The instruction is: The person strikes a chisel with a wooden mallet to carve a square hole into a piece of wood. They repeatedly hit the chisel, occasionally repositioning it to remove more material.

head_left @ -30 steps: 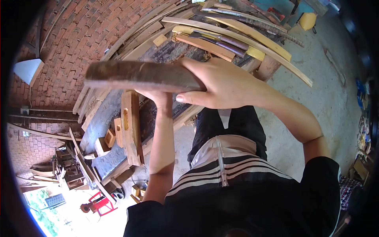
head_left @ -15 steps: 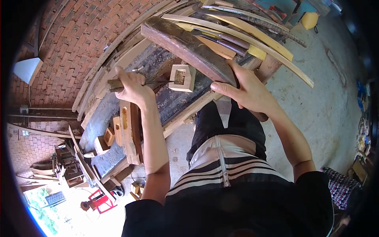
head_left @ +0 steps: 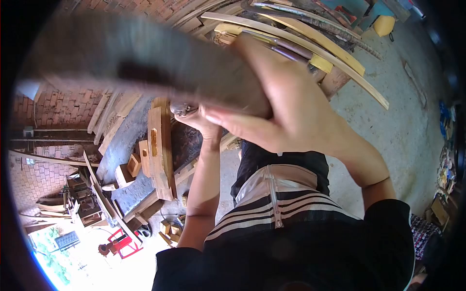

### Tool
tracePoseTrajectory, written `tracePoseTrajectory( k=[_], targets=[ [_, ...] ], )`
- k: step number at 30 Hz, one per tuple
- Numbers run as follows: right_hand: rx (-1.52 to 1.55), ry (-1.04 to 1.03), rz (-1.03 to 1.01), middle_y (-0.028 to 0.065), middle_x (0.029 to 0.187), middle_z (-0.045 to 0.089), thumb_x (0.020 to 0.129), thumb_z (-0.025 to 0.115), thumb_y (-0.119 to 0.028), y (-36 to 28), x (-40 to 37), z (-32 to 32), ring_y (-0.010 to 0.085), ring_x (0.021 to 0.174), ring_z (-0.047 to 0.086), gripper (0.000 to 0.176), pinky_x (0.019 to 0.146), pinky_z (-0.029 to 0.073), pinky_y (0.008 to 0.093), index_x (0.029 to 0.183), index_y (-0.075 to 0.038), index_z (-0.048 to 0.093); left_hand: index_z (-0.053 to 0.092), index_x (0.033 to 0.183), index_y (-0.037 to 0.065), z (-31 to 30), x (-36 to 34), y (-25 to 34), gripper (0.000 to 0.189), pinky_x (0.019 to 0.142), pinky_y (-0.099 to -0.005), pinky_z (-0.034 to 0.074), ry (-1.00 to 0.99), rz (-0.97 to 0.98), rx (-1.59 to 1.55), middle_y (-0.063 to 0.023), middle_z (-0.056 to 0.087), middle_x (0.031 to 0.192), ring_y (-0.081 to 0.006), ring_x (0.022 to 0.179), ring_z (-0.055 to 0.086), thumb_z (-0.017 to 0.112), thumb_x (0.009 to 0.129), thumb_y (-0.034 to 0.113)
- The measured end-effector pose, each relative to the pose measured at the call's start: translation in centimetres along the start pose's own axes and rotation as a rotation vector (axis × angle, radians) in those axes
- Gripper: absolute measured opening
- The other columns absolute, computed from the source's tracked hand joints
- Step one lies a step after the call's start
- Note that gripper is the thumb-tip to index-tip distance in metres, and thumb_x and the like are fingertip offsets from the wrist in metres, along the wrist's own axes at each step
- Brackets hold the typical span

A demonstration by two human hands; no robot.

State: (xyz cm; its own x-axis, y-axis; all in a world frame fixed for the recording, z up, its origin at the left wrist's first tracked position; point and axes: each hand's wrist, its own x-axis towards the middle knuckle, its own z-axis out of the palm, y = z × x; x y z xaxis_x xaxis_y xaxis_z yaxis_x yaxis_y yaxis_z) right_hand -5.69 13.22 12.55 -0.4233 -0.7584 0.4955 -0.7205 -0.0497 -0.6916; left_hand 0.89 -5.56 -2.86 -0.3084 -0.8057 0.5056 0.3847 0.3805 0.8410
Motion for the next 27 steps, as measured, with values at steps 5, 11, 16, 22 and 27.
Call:
tracePoseTrajectory(
  k=[5, 11, 16, 22, 27],
  targets=[
    [-0.307, -0.224, -0.059, 0.0151, 0.061, 0.064, 0.084, 0.073, -0.036, 1.6, -0.5, 0.8, 0.0344, 0.056, 0.067, 0.044, 0.053, 0.052, 0.0446, 0.106, -0.003, 0.054, 0.045, 0.138, 0.003, -3.1, -1.7, -4.1, 0.069, 0.097, -0.0397, 0.052, -0.070, -0.135, -0.025, -0.0123, 0.063, 0.122, -0.0238, 0.107, 0.062, 0.080, 0.082, 0.022],
    [-0.202, -0.251, 0.028, 0.0172, 0.064, 0.065, 0.085, 0.071, -0.038, -0.2, -1.5, 1.8, 0.0368, 0.058, 0.068, 0.049, 0.058, 0.055, 0.0478, 0.115, -0.002, 0.055, 0.050, 0.103, 0.009, -4.6, -0.2, -1.7, 0.026, 0.085, -0.0392, 0.047, -0.314, 0.091, 0.701, -0.0070, 0.055, 0.095, -0.0223, 0.092, 0.055, 0.066, 0.095, 0.028],
    [0.059, -0.279, 0.205, 0.0155, 0.073, 0.064, 0.090, 0.069, -0.041, 3.8, -3.8, 3.4, 0.0289, 0.051, 0.063, 0.051, 0.052, 0.050, 0.0399, 0.119, -0.001, 0.054, 0.045, 0.084, 0.009, -2.0, -0.1, 2.1, 0.025, 0.054, -0.0330, 0.039, 0.265, -0.149, -0.337, -0.0021, 0.050, 0.071, -0.0146, 0.061, 0.047, 0.062, 0.100, 0.018],
    [0.280, -0.069, 0.531, 0.0140, 0.073, 0.064, 0.091, 0.068, -0.045, 5.7, -7.2, 1.7, 0.0225, 0.054, 0.064, 0.055, 0.052, 0.050, 0.0373, 0.117, 0.003, 0.055, 0.040, 0.080, 0.012, -2.9, 1.8, 1.5, 0.029, 0.040, -0.0253, 0.026, 0.167, -0.094, -0.395, 0.0024, 0.038, 0.053, -0.0058, 0.043, 0.033, 0.058, 0.102, 0.016],
    [0.323, -0.010, 0.667, 0.0069, 0.067, 0.058, 0.091, 0.069, -0.046, 5.8, -9.3, 0.6, 0.0145, 0.045, 0.055, 0.057, 0.042, 0.043, 0.0303, 0.116, 0.003, 0.055, 0.039, 0.070, 0.011, -1.0, 3.2, 2.8, 0.039, 0.040, -0.0257, 0.026, 0.159, -0.131, -0.405, 0.0024, 0.038, 0.053, -0.0058, 0.043, 0.032, 0.060, 0.101, 0.019]
  ],
)
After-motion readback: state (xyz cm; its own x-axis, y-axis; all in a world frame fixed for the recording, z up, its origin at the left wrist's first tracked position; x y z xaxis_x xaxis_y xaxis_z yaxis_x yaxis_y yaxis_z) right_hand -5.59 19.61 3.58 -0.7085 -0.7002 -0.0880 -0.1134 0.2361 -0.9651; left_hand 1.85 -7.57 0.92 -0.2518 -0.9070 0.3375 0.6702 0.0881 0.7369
